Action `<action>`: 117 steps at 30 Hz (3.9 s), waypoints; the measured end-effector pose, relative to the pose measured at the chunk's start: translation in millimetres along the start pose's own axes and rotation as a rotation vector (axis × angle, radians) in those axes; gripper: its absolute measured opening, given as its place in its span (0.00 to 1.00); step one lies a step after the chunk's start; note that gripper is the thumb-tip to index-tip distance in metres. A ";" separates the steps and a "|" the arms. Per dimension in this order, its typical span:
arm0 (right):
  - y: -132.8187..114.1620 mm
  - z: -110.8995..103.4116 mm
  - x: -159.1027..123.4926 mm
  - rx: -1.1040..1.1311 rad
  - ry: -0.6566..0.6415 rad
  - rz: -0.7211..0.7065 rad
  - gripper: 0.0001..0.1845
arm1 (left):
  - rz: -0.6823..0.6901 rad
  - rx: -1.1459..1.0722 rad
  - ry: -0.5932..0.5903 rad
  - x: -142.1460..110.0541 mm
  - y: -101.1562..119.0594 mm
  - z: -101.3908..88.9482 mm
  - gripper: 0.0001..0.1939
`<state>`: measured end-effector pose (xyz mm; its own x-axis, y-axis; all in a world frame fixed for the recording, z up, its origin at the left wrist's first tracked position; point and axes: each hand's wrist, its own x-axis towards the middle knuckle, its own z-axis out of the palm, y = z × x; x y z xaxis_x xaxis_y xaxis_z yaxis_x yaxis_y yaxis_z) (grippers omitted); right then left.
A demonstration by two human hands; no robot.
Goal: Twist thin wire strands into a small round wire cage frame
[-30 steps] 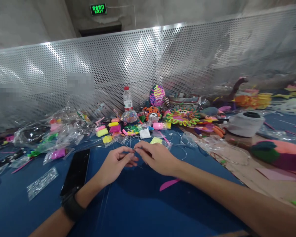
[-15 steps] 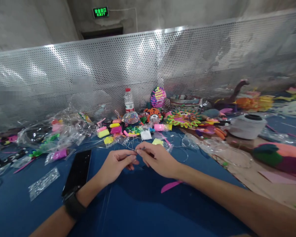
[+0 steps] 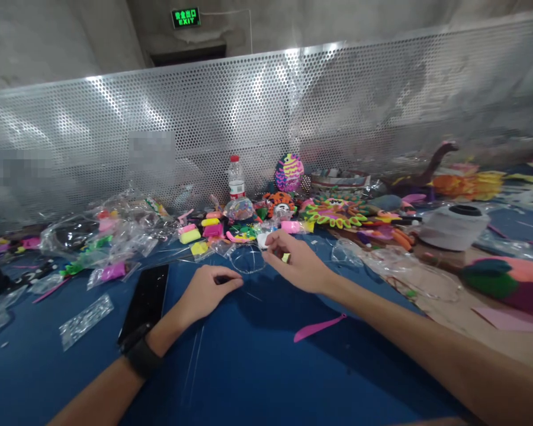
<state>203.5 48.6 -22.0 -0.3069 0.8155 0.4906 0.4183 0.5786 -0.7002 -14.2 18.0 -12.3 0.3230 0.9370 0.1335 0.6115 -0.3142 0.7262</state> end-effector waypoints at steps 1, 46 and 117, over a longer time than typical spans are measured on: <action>-0.1 1.0 -0.4 -0.009 -0.023 0.002 0.08 | 0.013 0.034 0.004 -0.1 0.3 -0.1 0.08; 8.4 5.0 0.8 -0.122 -0.018 0.188 0.13 | 0.019 0.084 0.095 3.4 -0.9 -6.7 0.08; -24.6 18.9 -13.0 0.184 -0.224 0.114 0.19 | 0.567 0.652 0.338 -1.1 -4.5 16.1 0.14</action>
<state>181.0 23.6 -20.9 -0.4561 0.8409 0.2913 0.3055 0.4554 -0.8362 -5.7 15.9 -26.6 0.5331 0.5794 0.6165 0.7448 -0.6671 -0.0171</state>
